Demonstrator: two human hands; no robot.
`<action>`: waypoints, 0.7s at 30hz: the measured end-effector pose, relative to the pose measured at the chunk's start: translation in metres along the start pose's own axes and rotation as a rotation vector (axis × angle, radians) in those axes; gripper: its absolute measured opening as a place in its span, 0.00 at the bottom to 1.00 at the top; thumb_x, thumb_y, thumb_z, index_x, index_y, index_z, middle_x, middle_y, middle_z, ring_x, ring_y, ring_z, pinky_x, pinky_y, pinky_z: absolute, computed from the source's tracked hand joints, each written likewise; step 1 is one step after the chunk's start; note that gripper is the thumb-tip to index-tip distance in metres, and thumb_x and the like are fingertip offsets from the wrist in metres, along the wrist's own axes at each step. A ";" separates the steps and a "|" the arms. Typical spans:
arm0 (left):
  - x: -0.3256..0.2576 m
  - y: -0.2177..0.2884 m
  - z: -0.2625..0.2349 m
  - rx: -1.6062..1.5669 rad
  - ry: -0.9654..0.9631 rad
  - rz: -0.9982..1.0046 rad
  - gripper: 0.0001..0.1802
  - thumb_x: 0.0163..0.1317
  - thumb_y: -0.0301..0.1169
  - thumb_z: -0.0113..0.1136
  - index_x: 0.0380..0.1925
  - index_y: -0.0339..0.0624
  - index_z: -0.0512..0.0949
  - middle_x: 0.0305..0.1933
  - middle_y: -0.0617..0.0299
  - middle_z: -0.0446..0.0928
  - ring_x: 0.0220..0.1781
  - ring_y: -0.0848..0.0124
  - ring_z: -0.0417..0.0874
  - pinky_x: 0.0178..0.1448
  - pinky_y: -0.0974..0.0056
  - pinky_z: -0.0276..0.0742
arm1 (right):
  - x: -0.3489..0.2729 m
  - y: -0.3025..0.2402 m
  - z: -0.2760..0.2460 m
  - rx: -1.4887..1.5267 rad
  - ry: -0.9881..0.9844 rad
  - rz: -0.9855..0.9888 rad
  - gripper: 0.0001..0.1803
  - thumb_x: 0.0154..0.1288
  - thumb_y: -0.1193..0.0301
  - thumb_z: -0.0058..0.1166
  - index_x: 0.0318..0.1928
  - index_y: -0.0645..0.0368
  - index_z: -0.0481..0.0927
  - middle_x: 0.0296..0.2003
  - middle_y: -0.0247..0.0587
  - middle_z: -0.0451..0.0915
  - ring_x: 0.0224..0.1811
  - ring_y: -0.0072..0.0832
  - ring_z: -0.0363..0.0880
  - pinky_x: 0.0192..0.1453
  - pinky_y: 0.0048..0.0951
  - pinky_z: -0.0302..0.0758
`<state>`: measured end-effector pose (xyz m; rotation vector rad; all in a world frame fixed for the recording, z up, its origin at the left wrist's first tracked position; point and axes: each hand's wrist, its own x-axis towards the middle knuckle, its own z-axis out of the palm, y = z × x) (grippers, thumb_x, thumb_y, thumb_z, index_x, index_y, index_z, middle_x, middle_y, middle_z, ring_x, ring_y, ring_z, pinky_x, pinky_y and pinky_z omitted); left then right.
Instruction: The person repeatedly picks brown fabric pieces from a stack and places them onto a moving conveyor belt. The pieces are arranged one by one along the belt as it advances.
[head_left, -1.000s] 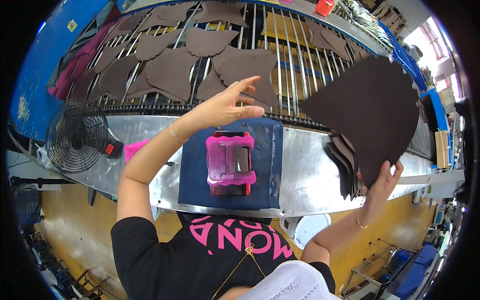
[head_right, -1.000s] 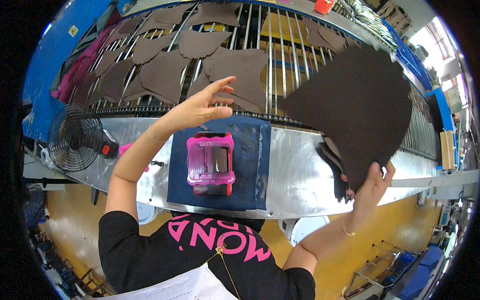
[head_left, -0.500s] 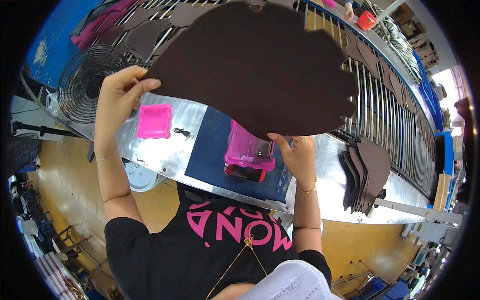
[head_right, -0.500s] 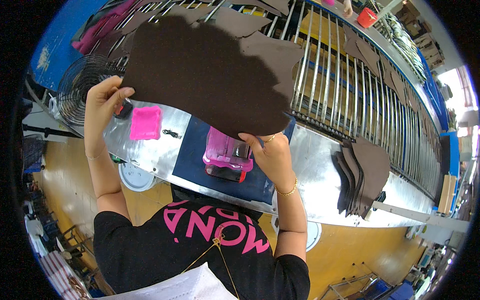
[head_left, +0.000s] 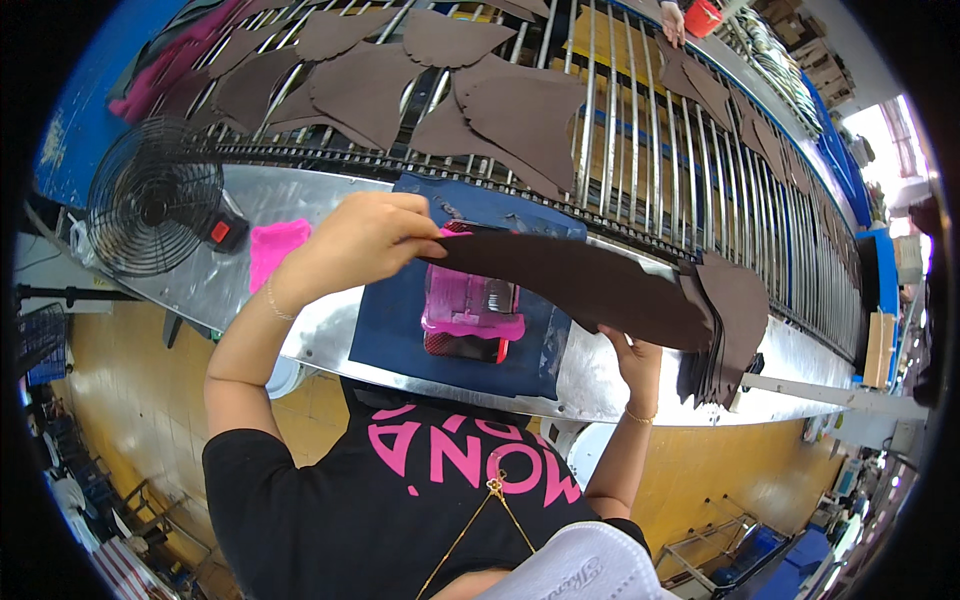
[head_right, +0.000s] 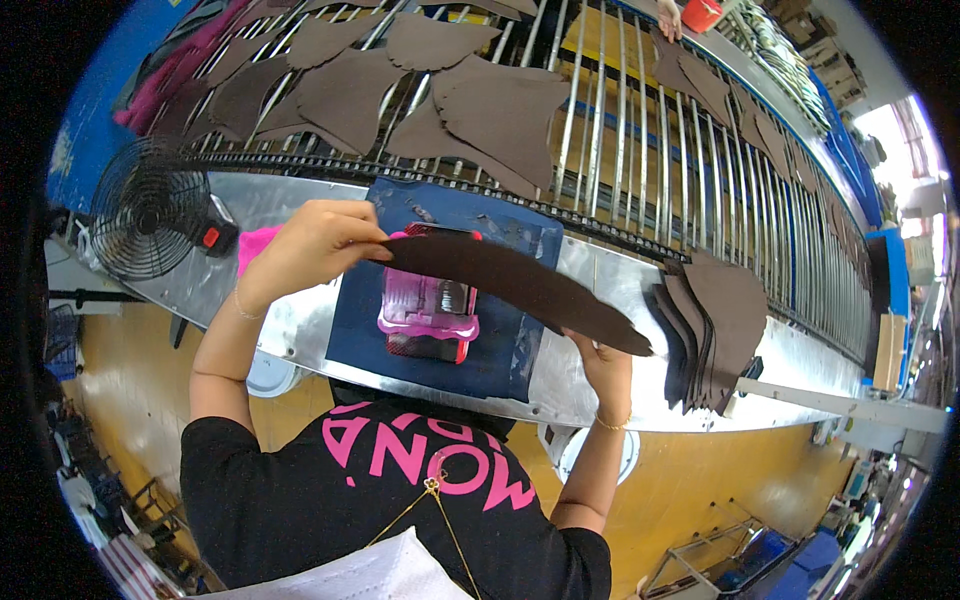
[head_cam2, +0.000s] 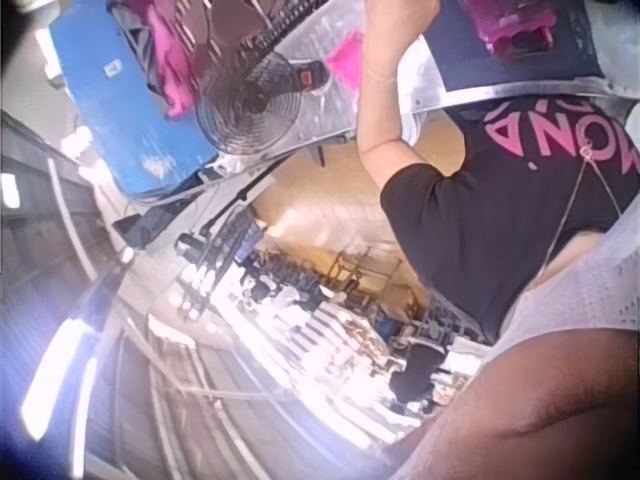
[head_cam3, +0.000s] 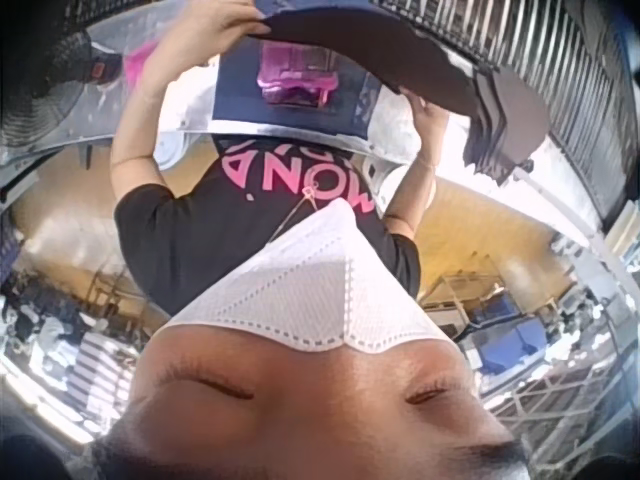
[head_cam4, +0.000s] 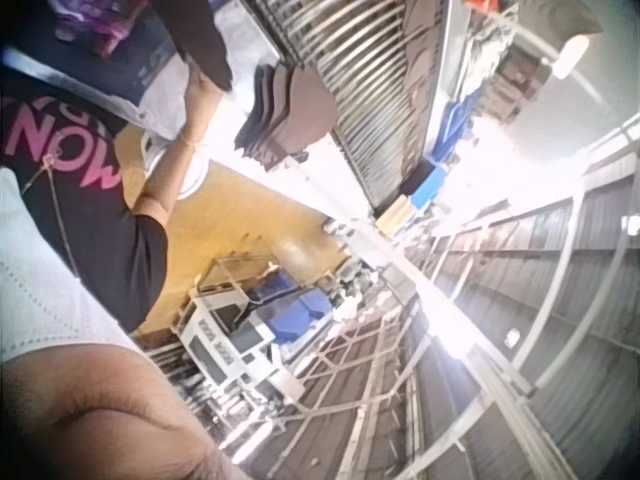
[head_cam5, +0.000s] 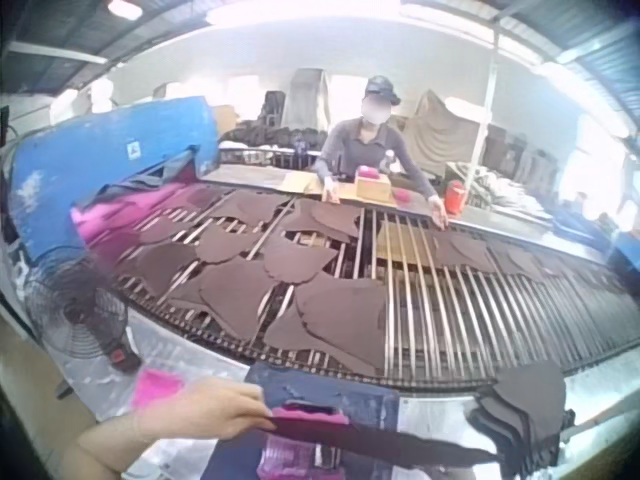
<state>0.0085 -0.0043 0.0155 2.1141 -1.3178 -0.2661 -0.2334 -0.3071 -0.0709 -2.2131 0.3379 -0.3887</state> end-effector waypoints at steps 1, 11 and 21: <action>0.011 0.005 0.005 0.007 -0.025 0.047 0.05 0.52 0.32 0.64 0.26 0.44 0.82 0.26 0.60 0.73 0.31 0.59 0.77 0.34 0.58 0.72 | -0.008 0.002 -0.010 0.006 0.028 0.040 0.09 0.55 0.77 0.64 0.38 0.61 0.83 0.33 0.39 0.84 0.36 0.28 0.80 0.44 0.27 0.73; 0.100 0.045 0.060 -0.047 0.049 0.452 0.10 0.53 0.37 0.65 0.34 0.46 0.81 0.35 0.60 0.71 0.38 0.62 0.77 0.37 0.60 0.75 | -0.054 -0.014 -0.110 0.180 0.382 0.282 0.09 0.65 0.70 0.57 0.36 0.64 0.75 0.21 0.31 0.76 0.16 0.13 0.66 0.18 0.12 0.60; 0.061 0.006 -0.013 -0.308 0.359 -0.021 0.16 0.59 0.30 0.62 0.48 0.45 0.79 0.33 0.68 0.69 0.24 0.80 0.62 0.28 0.74 0.61 | 0.108 0.056 -0.011 1.072 0.435 0.366 0.14 0.69 0.76 0.49 0.52 0.51 0.66 0.37 0.30 0.76 0.26 0.16 0.70 0.26 0.19 0.70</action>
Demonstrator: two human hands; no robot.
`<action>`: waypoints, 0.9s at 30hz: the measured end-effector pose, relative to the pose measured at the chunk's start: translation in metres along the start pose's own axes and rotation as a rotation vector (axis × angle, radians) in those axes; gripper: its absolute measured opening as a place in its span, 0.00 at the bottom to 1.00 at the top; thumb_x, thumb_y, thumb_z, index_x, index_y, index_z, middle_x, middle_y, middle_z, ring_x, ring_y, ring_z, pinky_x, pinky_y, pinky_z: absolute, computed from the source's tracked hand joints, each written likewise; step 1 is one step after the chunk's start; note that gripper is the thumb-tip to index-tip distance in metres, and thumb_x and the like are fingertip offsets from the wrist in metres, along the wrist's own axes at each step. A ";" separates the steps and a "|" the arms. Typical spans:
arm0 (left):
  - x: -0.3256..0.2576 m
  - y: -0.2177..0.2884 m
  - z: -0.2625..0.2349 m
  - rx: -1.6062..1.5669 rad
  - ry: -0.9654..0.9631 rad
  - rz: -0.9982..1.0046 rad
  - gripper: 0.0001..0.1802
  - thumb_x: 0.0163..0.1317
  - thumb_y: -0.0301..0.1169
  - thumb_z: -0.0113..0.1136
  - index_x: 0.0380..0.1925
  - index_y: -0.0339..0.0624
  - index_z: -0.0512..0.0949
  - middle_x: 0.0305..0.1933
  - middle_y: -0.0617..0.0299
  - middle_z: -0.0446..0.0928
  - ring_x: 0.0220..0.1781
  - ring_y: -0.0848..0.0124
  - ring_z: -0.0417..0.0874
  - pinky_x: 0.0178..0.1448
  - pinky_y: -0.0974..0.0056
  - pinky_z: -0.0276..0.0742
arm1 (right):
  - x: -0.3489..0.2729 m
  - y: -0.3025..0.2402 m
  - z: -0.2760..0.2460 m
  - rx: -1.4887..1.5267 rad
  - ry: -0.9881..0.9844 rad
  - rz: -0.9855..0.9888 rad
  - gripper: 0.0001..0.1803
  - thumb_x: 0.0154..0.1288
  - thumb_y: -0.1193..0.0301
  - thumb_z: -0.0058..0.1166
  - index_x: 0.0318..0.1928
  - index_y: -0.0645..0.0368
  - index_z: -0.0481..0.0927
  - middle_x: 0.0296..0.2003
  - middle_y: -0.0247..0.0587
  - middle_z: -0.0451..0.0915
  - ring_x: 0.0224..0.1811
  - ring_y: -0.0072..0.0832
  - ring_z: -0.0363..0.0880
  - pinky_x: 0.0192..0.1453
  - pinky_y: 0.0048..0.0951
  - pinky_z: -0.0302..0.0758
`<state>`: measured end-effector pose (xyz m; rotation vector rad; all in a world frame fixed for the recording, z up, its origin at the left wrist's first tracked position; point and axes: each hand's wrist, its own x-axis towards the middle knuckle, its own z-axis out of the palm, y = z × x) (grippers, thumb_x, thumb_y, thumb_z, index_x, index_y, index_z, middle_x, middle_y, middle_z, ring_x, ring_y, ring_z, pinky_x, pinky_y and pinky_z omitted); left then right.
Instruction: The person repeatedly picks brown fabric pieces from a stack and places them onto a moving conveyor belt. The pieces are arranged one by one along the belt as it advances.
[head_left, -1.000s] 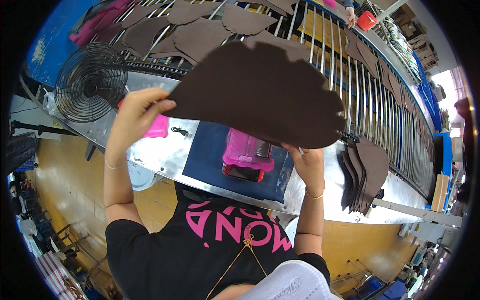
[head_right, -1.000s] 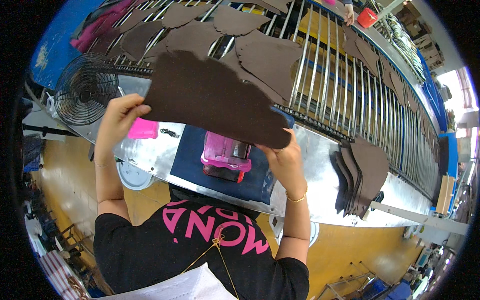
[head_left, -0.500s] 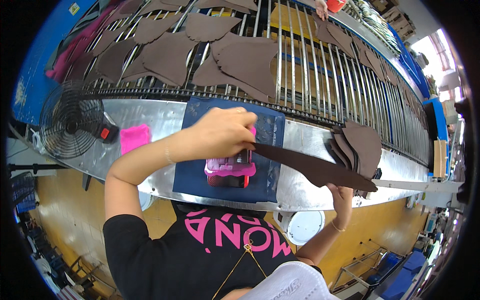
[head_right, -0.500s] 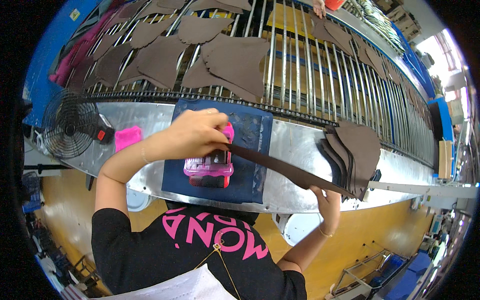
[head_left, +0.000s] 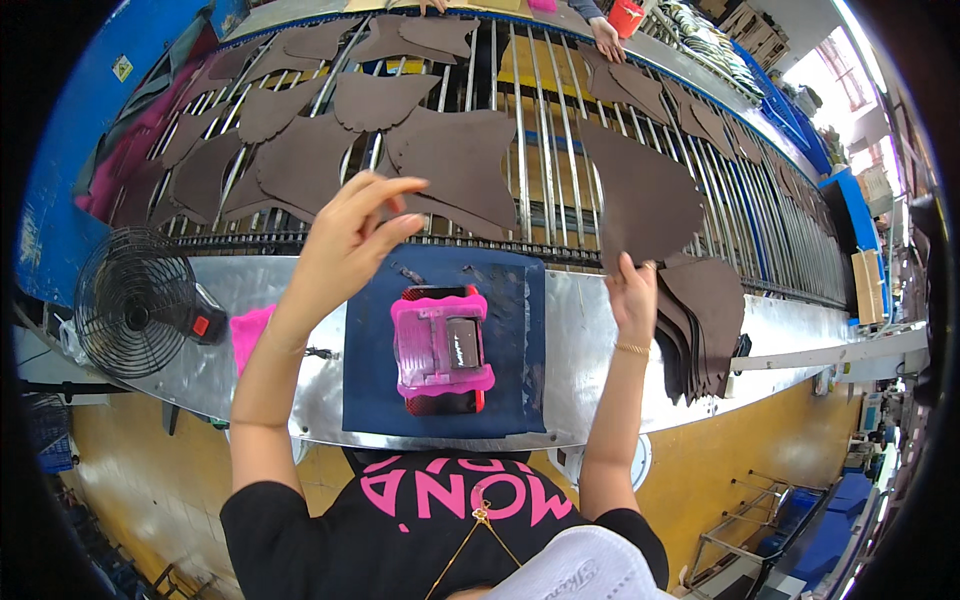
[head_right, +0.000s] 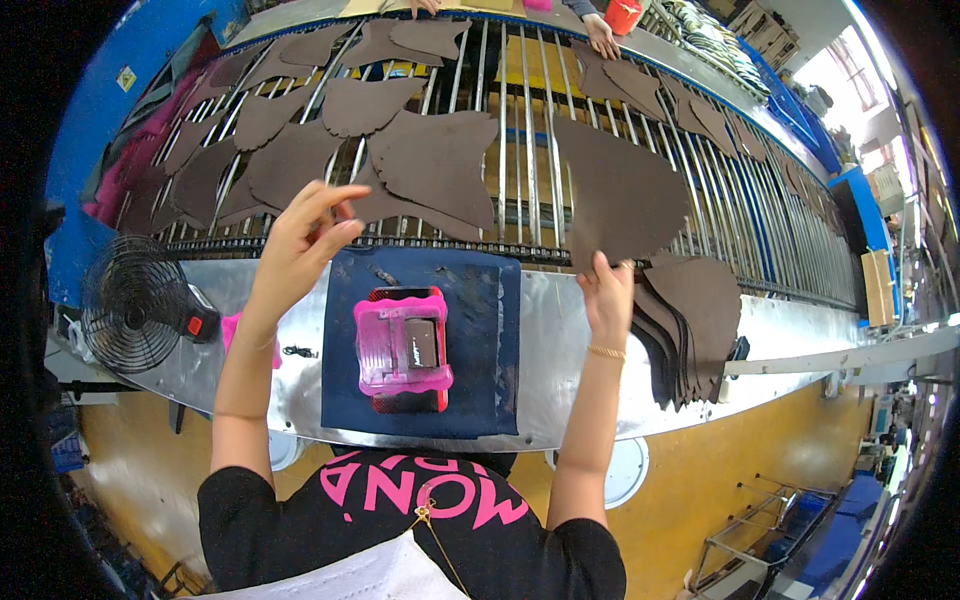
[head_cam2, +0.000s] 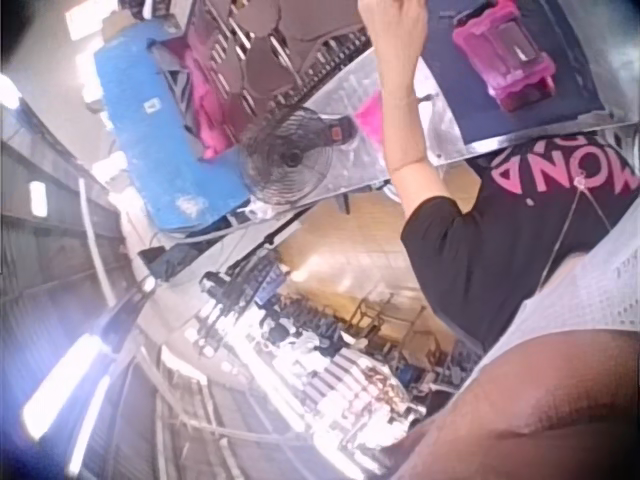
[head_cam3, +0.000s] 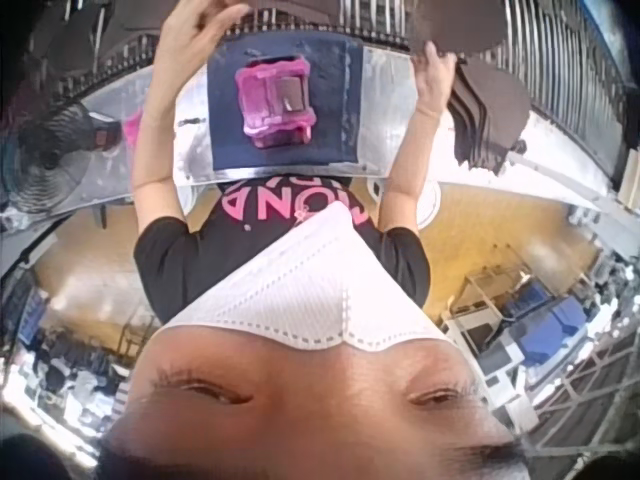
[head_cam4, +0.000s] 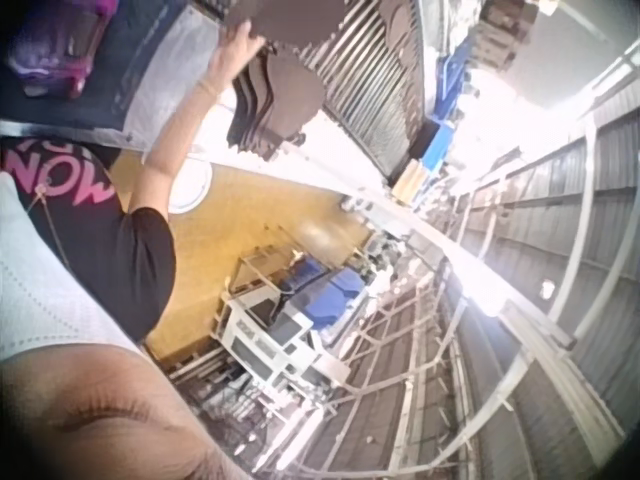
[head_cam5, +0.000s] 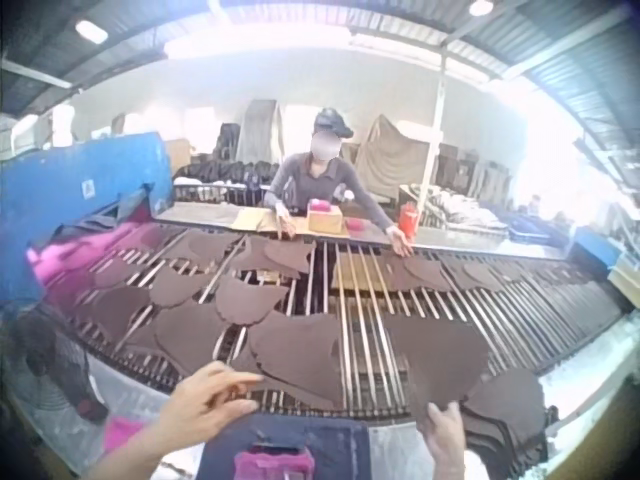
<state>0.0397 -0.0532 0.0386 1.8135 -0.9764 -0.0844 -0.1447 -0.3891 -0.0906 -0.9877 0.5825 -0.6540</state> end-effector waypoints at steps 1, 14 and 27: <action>-0.009 -0.005 -0.009 -0.006 0.040 -0.024 0.16 0.58 0.29 0.62 0.49 0.44 0.79 0.32 0.69 0.69 0.23 0.82 0.60 0.28 0.75 0.59 | 0.021 0.015 0.012 0.007 0.001 0.018 0.13 0.69 0.76 0.49 0.52 0.51 0.66 0.37 0.30 0.76 0.26 0.18 0.72 0.28 0.21 0.74; -0.062 -0.039 -0.048 -0.028 0.175 -0.294 0.18 0.61 0.26 0.59 0.52 0.40 0.76 0.35 0.70 0.69 0.28 0.83 0.64 0.29 0.77 0.61 | 0.070 0.053 0.025 -0.070 0.104 0.099 0.16 0.64 0.56 0.59 0.31 0.50 0.68 0.16 0.29 0.71 0.12 0.15 0.65 0.15 0.16 0.62; -0.049 -0.058 -0.017 -0.160 -0.001 -0.305 0.21 0.65 0.28 0.57 0.59 0.43 0.71 0.41 0.70 0.71 0.24 0.87 0.59 0.25 0.79 0.55 | -0.061 -0.112 -0.263 -1.632 0.997 0.046 0.30 0.55 0.49 0.62 0.45 0.65 0.81 0.43 0.55 0.81 0.50 0.46 0.77 0.54 0.40 0.74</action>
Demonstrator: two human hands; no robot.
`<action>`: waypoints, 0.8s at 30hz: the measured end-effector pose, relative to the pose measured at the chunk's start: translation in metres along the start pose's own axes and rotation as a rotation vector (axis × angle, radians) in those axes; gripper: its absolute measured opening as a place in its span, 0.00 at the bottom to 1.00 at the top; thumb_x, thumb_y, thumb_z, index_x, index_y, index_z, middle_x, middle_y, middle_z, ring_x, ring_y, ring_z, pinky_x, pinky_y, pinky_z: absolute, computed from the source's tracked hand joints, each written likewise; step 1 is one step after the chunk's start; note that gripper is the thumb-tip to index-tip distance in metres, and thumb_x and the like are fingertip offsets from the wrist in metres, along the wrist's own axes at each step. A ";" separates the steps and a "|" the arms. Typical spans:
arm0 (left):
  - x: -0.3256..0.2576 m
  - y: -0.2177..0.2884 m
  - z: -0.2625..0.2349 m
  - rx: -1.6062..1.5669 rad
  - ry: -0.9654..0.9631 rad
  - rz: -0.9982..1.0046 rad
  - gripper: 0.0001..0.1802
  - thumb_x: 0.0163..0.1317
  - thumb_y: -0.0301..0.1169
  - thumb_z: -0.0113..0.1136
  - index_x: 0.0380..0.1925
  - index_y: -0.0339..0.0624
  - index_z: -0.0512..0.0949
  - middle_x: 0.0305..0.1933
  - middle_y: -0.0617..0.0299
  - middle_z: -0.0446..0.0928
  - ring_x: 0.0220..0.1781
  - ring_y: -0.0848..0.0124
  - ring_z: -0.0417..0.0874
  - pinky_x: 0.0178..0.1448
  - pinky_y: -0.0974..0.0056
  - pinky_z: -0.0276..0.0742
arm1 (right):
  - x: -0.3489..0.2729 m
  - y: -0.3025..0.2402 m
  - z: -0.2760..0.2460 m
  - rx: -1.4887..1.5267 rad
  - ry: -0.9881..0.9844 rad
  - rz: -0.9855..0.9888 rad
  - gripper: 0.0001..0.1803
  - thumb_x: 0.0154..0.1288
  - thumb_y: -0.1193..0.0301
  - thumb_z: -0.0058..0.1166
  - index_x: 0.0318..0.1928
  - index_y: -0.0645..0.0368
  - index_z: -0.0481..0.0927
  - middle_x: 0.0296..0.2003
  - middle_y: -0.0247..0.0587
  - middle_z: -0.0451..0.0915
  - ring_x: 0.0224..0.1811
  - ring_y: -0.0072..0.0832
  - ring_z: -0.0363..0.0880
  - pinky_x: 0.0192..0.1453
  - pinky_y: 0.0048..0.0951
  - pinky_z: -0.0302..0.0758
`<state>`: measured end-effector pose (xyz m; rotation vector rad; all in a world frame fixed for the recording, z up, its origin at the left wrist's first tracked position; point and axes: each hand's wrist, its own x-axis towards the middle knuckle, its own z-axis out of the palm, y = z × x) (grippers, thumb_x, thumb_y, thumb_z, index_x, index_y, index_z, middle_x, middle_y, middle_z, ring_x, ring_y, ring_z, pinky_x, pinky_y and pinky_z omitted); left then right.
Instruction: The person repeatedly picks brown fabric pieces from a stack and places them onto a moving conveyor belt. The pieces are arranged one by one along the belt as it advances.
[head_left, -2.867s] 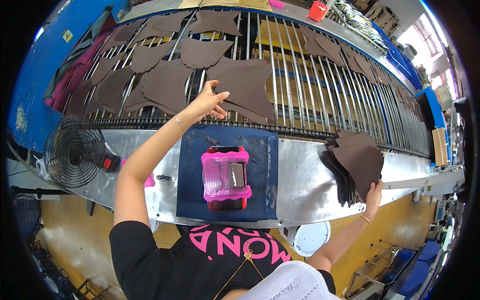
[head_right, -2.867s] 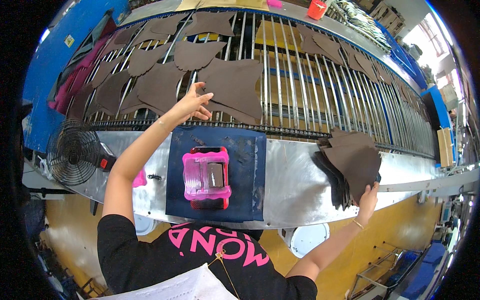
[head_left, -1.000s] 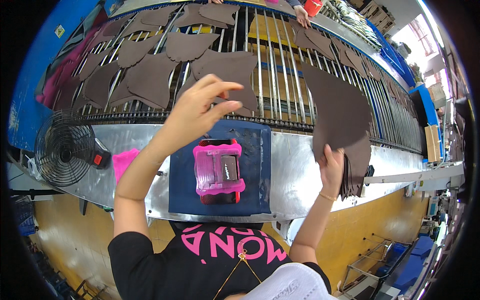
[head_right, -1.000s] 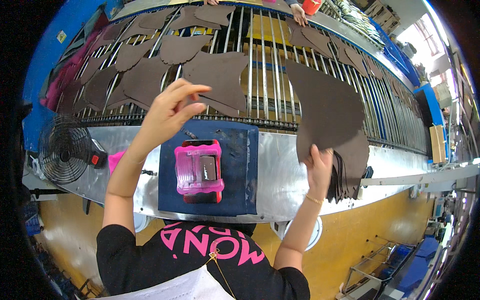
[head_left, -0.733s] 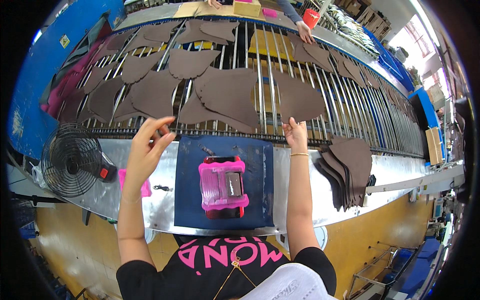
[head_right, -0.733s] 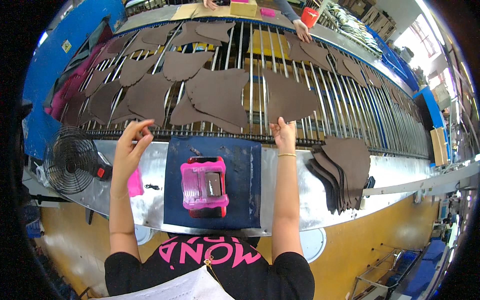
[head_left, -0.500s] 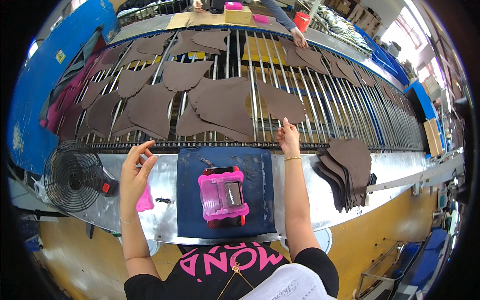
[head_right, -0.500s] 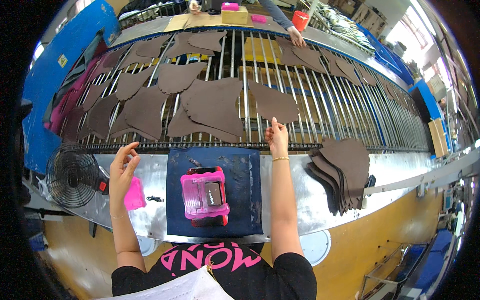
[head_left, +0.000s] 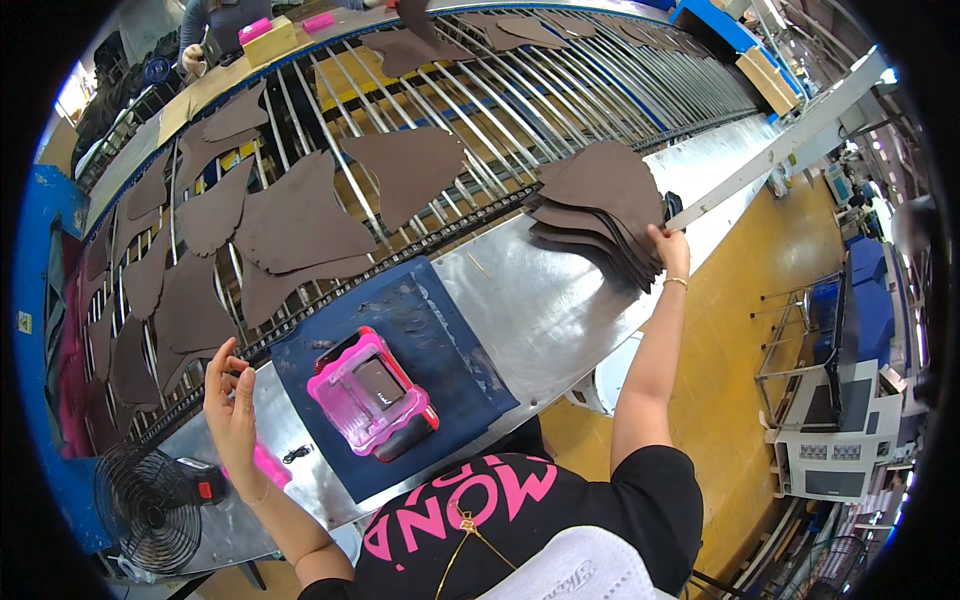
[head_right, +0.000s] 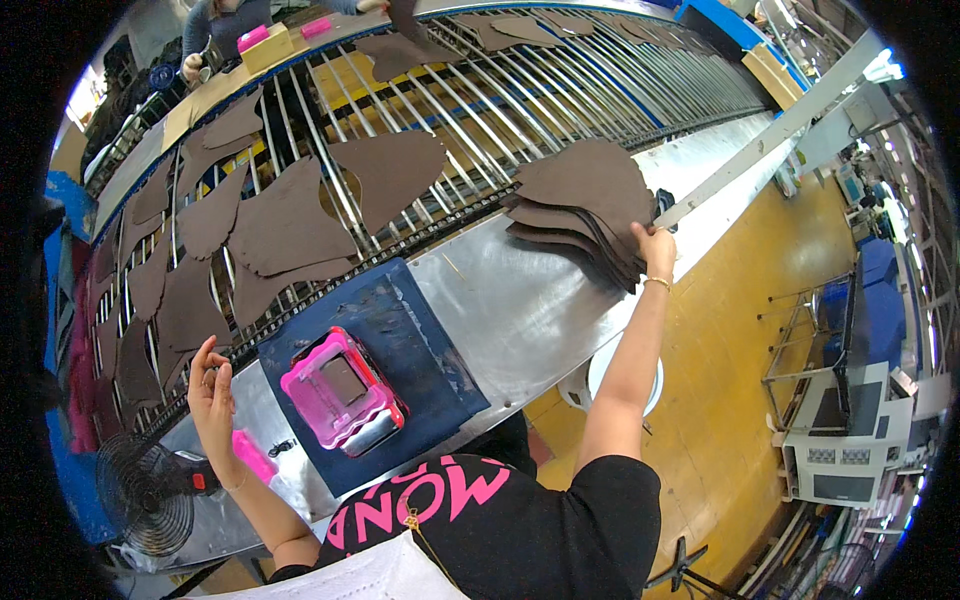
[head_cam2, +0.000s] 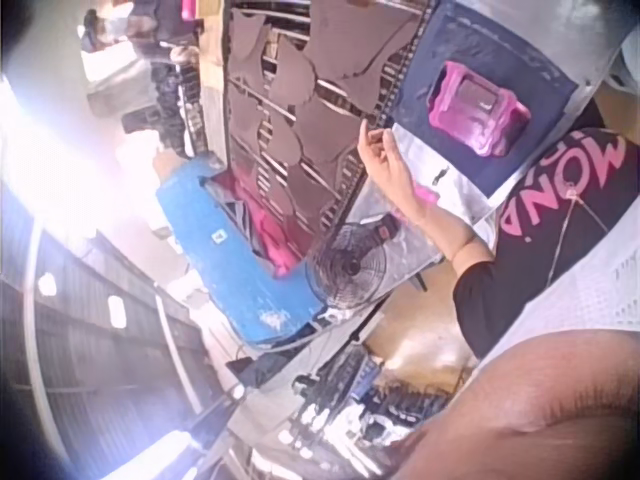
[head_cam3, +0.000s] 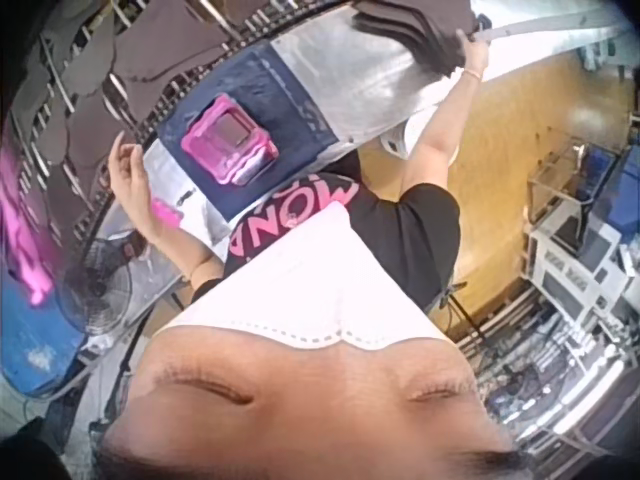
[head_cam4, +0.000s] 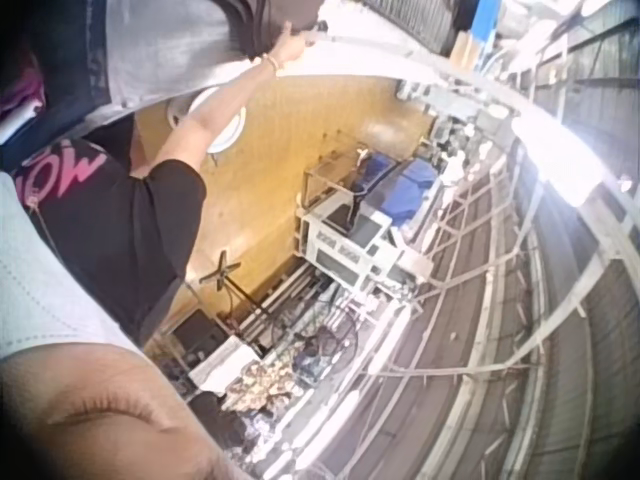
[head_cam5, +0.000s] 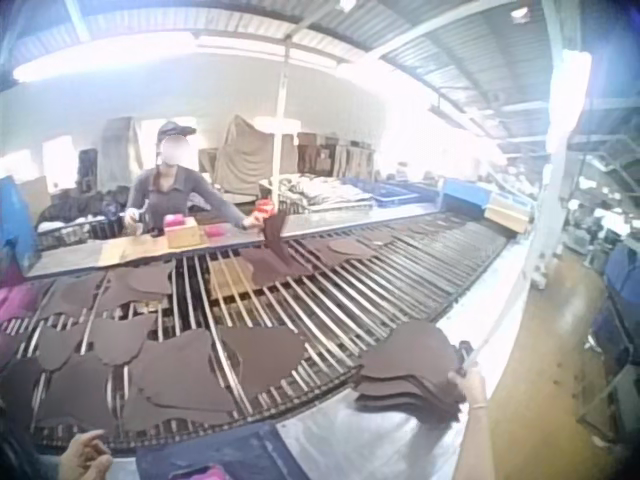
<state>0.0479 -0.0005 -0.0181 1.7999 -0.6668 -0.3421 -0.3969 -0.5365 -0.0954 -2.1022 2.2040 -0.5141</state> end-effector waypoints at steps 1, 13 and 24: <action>-0.001 0.000 0.000 0.006 -0.002 0.001 0.22 0.65 0.28 0.57 0.59 0.43 0.71 0.41 0.69 0.71 0.24 0.86 0.59 0.25 0.79 0.55 | -0.004 -0.002 0.004 -0.050 -0.046 -0.029 0.31 0.54 0.49 0.63 0.45 0.66 0.81 0.44 0.56 0.81 0.51 0.46 0.77 0.54 0.40 0.74; -0.017 0.001 -0.006 0.027 0.018 -0.021 0.24 0.62 0.23 0.58 0.60 0.42 0.70 0.41 0.67 0.71 0.26 0.85 0.64 0.25 0.78 0.58 | -0.031 -0.047 -0.008 -0.232 -0.071 0.118 0.27 0.56 0.50 0.61 0.42 0.63 0.82 0.44 0.51 0.81 0.49 0.46 0.80 0.51 0.45 0.77; -0.013 0.016 0.003 0.168 -0.002 0.059 0.21 0.58 0.24 0.62 0.53 0.44 0.76 0.37 0.67 0.72 0.27 0.83 0.70 0.24 0.76 0.62 | -0.050 -0.103 -0.059 0.160 -0.103 -0.309 0.16 0.70 0.71 0.42 0.55 0.67 0.70 0.24 0.52 0.81 0.18 0.33 0.82 0.21 0.30 0.77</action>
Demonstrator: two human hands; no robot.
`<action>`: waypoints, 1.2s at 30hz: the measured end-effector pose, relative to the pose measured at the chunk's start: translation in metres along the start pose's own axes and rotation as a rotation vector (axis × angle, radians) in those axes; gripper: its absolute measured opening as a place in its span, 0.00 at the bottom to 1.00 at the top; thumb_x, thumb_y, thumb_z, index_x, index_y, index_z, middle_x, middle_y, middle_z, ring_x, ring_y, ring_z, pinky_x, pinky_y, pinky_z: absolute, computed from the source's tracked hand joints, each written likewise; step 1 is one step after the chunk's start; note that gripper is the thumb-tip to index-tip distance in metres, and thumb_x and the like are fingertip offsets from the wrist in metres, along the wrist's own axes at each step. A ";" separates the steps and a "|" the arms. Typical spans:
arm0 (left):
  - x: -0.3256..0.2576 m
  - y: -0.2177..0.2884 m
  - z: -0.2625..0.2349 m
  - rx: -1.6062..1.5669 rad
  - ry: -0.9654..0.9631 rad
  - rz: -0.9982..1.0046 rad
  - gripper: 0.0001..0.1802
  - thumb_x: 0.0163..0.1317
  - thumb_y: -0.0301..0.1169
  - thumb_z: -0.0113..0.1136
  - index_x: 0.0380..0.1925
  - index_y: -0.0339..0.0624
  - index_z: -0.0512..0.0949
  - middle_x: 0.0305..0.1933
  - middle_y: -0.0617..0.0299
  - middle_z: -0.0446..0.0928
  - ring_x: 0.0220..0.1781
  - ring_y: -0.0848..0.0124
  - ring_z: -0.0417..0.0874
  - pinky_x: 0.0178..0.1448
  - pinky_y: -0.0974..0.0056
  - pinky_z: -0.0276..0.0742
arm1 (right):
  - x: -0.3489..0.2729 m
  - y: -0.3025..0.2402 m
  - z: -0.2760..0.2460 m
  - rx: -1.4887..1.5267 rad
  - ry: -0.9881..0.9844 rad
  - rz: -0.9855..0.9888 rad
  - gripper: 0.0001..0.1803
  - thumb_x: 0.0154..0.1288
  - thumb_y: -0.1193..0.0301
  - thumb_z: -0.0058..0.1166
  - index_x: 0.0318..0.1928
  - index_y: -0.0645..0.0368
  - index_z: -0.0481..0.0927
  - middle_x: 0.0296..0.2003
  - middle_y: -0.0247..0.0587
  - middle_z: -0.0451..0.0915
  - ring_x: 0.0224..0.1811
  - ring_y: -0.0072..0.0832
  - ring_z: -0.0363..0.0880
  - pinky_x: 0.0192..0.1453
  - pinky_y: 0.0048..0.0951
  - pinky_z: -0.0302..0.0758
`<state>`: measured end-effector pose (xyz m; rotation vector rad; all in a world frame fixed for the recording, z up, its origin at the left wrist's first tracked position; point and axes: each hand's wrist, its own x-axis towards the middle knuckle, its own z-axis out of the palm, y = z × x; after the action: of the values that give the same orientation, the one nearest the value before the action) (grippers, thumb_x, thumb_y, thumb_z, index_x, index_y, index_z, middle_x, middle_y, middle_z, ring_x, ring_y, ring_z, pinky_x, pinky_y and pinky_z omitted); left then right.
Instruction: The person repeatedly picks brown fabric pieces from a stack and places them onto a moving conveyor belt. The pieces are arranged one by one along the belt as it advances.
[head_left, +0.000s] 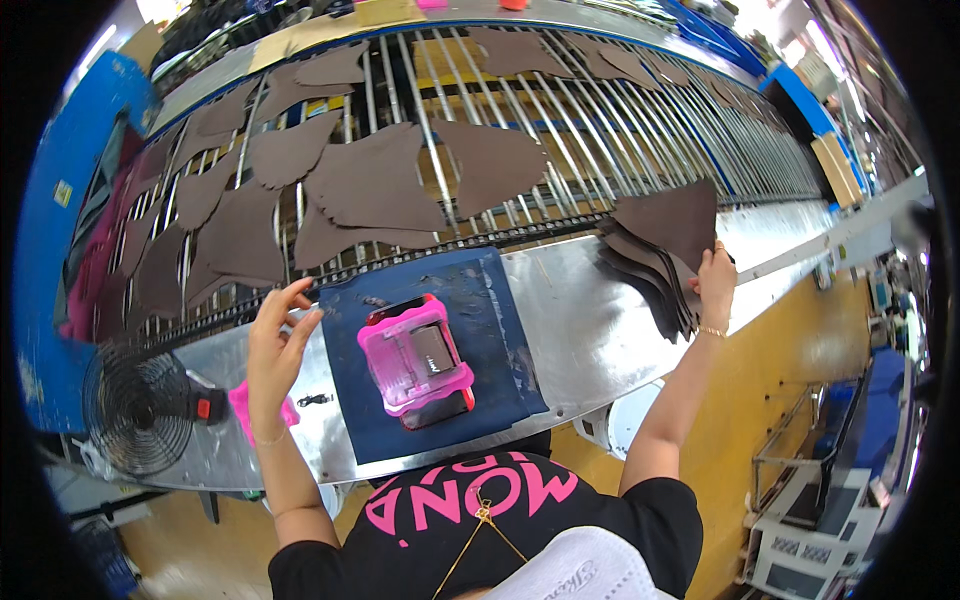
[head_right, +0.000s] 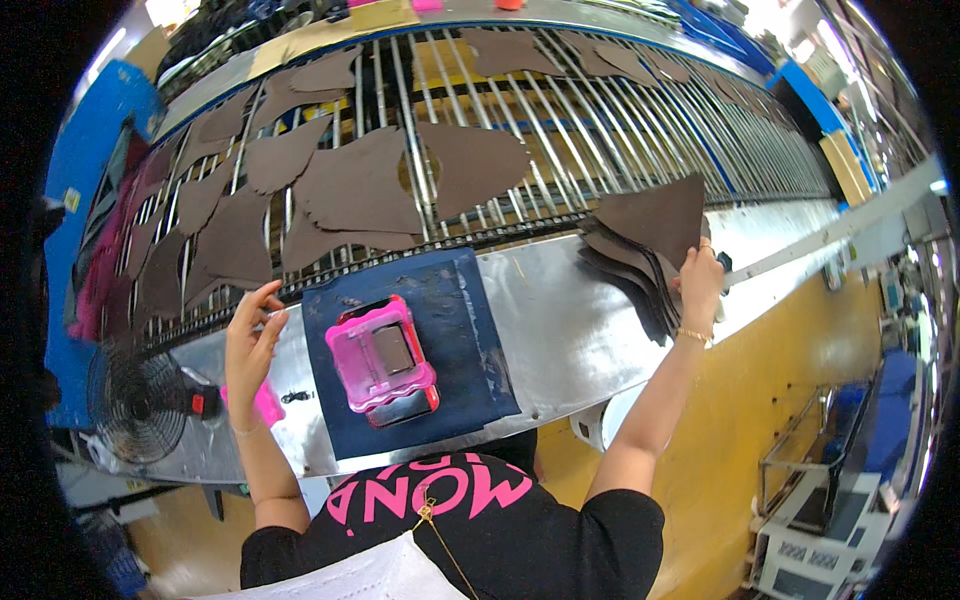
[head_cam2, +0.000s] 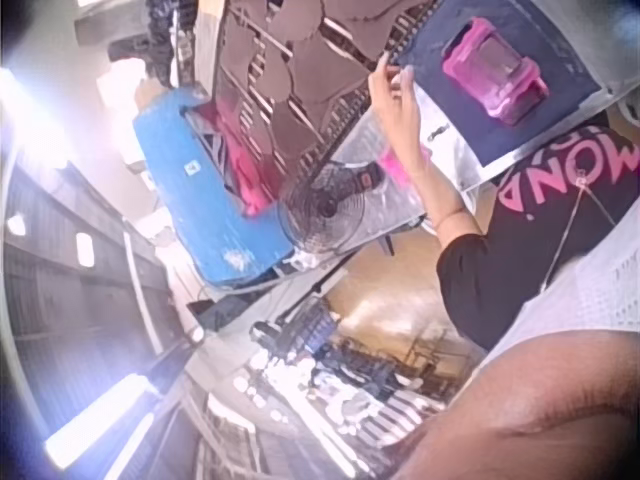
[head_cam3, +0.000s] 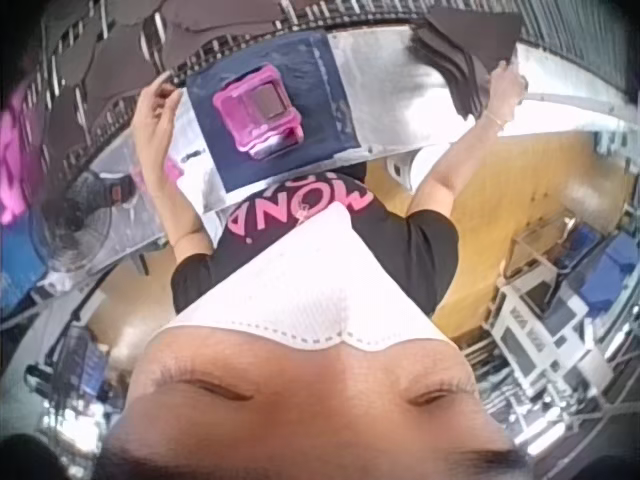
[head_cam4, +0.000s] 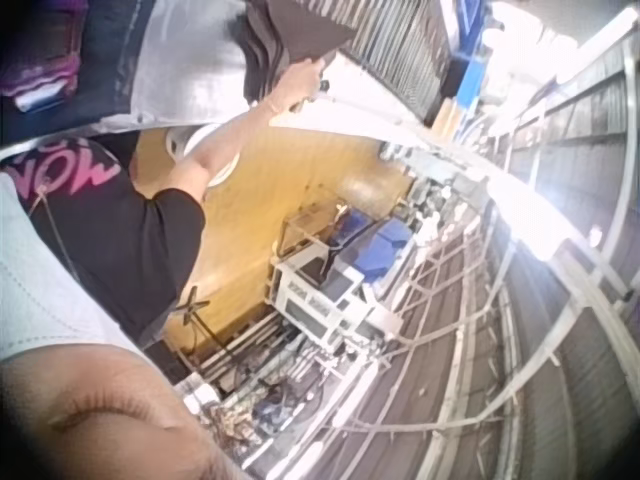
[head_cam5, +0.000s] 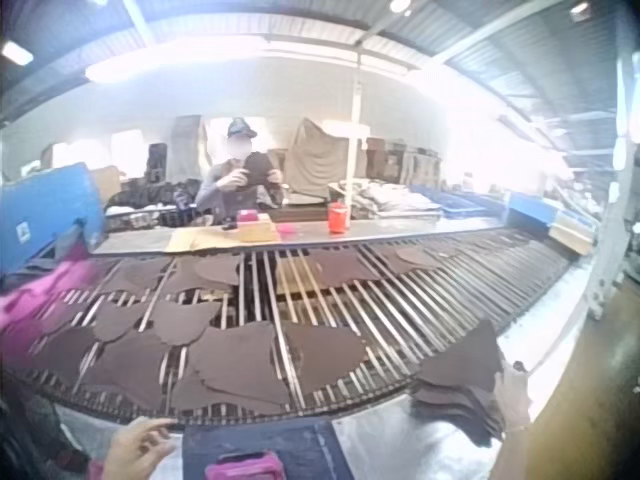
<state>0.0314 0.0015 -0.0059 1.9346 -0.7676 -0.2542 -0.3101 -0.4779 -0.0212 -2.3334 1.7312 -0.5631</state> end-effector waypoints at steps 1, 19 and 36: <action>0.001 0.003 0.002 0.007 -0.002 0.018 0.19 0.58 0.25 0.63 0.51 0.44 0.77 0.36 0.67 0.72 0.28 0.82 0.72 0.24 0.76 0.63 | -0.012 -0.025 -0.011 0.026 0.042 -0.118 0.16 0.71 0.70 0.42 0.55 0.65 0.71 0.25 0.50 0.82 0.18 0.31 0.81 0.21 0.28 0.76; -0.026 0.021 -0.044 -0.313 0.137 -0.012 0.12 0.66 0.29 0.56 0.46 0.34 0.77 0.36 0.62 0.81 0.28 0.77 0.83 0.23 0.78 0.71 | -0.169 -0.230 0.025 0.985 -0.553 -0.906 0.07 0.58 0.77 0.61 0.36 0.66 0.78 0.31 0.41 0.81 0.29 0.23 0.77 0.37 0.22 0.73; -0.052 0.026 -0.037 0.117 -0.160 -0.100 0.05 0.60 0.21 0.56 0.32 0.31 0.71 0.28 0.55 0.70 0.23 0.66 0.79 0.24 0.65 0.73 | -0.165 -0.181 0.059 0.670 -0.453 -1.028 0.06 0.46 0.79 0.67 0.27 0.58 0.84 0.25 0.40 0.82 0.32 0.34 0.78 0.43 0.31 0.73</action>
<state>-0.0015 0.0519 0.0269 2.0845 -0.8061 -0.4386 -0.1682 -0.2708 -0.0409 -2.3670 0.0223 -0.5435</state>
